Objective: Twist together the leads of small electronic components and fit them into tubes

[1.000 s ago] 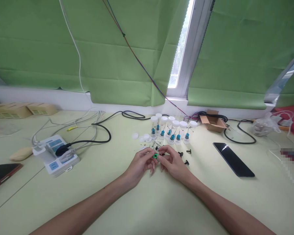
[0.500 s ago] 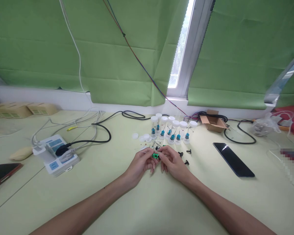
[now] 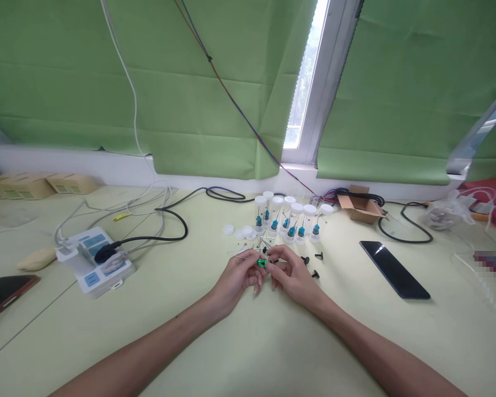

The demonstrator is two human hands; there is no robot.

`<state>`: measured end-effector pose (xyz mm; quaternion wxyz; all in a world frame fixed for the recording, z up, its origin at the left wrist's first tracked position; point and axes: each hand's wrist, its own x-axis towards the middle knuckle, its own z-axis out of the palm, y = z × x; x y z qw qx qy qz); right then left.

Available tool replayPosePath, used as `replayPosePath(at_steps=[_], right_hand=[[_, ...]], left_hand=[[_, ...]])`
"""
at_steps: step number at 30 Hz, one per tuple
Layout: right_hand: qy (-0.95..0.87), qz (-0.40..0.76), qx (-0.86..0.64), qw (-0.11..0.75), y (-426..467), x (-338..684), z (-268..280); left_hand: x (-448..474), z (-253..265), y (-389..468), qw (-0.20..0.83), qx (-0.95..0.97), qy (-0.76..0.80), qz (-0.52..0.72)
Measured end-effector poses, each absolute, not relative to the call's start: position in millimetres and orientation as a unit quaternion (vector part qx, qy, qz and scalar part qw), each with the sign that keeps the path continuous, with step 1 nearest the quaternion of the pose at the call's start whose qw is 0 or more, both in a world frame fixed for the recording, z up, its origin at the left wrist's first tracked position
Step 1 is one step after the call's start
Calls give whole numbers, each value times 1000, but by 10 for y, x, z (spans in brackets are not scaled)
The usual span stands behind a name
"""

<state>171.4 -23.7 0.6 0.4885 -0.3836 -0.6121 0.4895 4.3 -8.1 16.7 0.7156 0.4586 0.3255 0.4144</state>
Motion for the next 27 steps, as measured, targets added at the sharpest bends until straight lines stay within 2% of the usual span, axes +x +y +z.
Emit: replayPosePath(at_steps=[27], right_hand=[[-618, 488, -380, 486, -242, 1703, 8]], left_hand=[[38, 171, -85, 719, 456, 322, 415]])
